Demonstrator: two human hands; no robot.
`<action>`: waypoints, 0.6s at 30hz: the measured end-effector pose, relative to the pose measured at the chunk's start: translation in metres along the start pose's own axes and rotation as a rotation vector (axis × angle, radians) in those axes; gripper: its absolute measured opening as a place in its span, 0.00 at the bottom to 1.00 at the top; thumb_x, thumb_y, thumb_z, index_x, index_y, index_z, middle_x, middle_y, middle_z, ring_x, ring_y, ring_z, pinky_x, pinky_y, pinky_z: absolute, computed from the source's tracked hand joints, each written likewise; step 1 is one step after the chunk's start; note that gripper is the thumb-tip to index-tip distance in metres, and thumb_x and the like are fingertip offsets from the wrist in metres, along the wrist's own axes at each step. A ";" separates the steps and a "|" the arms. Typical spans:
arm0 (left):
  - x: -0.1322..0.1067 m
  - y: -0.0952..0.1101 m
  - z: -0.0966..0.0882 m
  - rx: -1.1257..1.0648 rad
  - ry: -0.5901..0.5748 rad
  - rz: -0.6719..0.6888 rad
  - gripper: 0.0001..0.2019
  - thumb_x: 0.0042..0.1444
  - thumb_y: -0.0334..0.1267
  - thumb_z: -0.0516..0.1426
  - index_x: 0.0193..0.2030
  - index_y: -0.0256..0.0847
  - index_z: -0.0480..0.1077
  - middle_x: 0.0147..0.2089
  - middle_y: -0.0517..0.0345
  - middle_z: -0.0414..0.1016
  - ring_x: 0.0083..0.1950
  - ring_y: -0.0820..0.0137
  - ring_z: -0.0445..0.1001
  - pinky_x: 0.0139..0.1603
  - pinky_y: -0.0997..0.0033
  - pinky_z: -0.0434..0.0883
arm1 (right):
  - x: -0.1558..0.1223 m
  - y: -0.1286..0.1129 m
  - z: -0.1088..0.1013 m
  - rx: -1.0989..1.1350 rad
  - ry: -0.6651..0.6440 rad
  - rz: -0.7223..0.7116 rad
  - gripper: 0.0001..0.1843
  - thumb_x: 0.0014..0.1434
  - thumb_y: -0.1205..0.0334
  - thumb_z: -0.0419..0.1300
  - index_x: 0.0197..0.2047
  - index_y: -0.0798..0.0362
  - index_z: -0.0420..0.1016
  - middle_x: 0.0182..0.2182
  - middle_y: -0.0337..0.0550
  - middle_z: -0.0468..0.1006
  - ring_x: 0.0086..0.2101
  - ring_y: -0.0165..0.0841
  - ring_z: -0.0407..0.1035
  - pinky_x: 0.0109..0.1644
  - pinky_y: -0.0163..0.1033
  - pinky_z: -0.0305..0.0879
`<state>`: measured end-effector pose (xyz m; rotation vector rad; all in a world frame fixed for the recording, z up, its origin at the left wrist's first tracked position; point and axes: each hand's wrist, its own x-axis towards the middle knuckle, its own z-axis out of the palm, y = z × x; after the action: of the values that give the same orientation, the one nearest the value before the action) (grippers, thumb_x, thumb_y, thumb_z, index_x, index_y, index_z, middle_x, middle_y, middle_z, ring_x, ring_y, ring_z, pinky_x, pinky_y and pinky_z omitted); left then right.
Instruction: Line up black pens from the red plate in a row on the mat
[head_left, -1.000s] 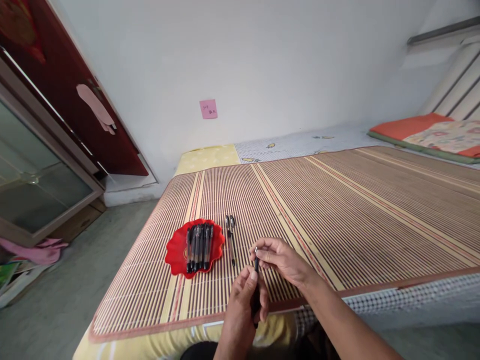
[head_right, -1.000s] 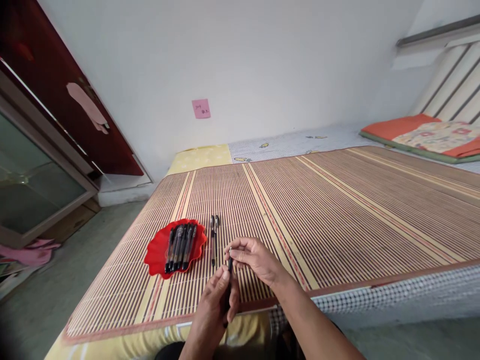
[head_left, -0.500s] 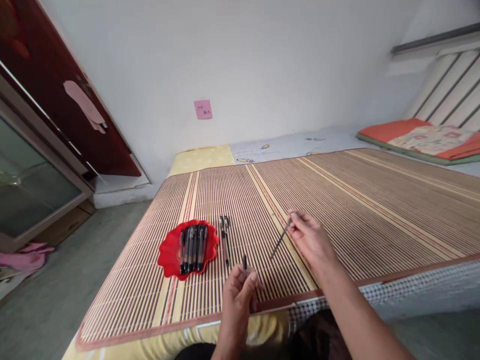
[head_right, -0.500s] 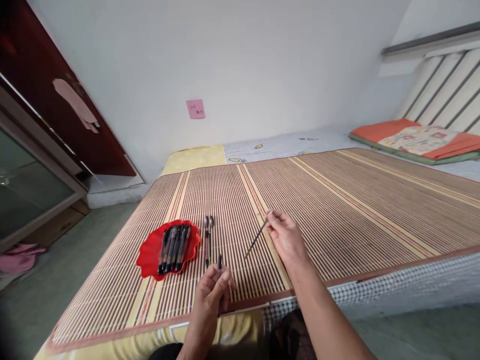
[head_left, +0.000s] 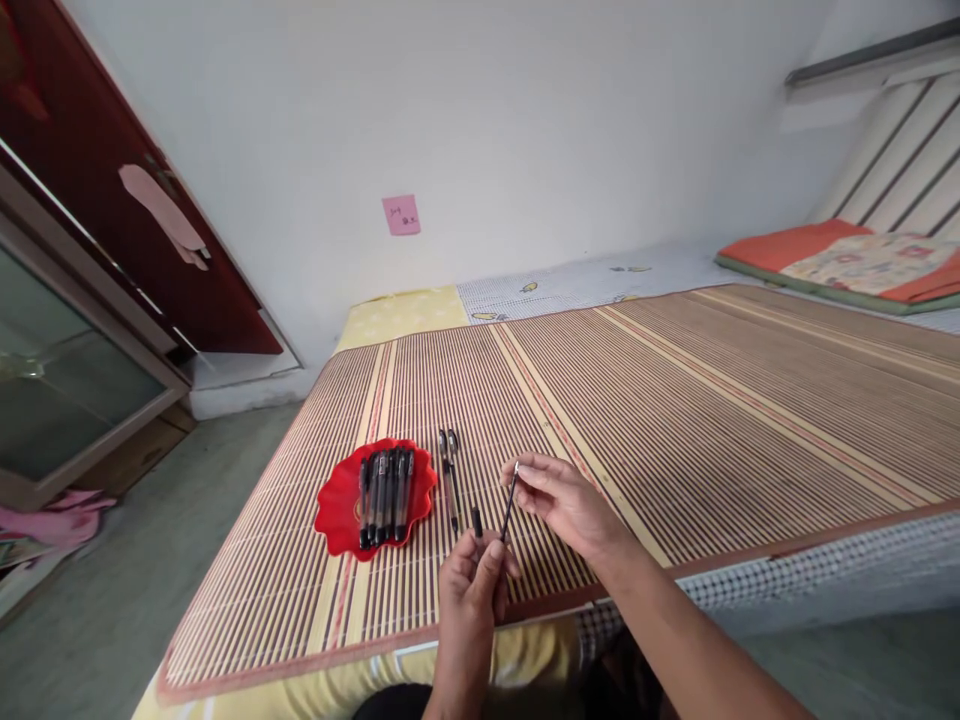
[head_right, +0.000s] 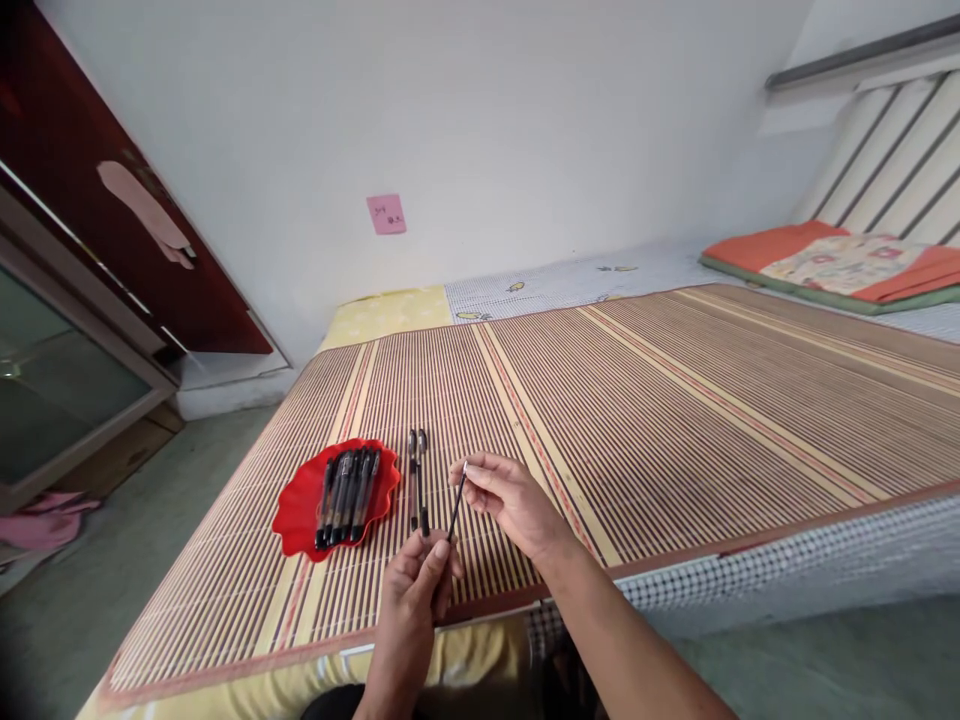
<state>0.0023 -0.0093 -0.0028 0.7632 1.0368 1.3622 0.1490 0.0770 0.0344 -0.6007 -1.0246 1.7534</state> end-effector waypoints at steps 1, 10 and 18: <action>0.000 -0.001 0.000 -0.010 -0.015 -0.008 0.22 0.52 0.55 0.69 0.37 0.37 0.71 0.24 0.67 0.71 0.16 0.86 0.55 0.16 0.84 0.50 | 0.000 0.000 0.000 -0.002 -0.006 -0.002 0.10 0.58 0.55 0.70 0.39 0.52 0.84 0.34 0.42 0.78 0.28 0.24 0.64 0.33 0.32 0.60; -0.003 0.002 0.002 -0.028 -0.026 -0.006 0.21 0.52 0.52 0.70 0.36 0.38 0.69 0.23 0.68 0.71 0.16 0.85 0.56 0.16 0.85 0.53 | 0.000 0.006 0.004 0.069 0.006 0.013 0.09 0.55 0.56 0.72 0.38 0.51 0.85 0.35 0.41 0.79 0.29 0.24 0.64 0.34 0.32 0.61; -0.003 0.001 0.003 -0.070 -0.016 -0.017 0.22 0.50 0.53 0.70 0.36 0.39 0.68 0.22 0.69 0.69 0.16 0.85 0.54 0.16 0.84 0.51 | -0.004 0.004 0.008 -0.027 -0.036 0.012 0.11 0.56 0.55 0.72 0.39 0.52 0.84 0.34 0.42 0.80 0.31 0.26 0.66 0.36 0.33 0.63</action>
<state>0.0047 -0.0120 -0.0005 0.7109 0.9761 1.3693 0.1422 0.0699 0.0354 -0.5951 -1.0732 1.7696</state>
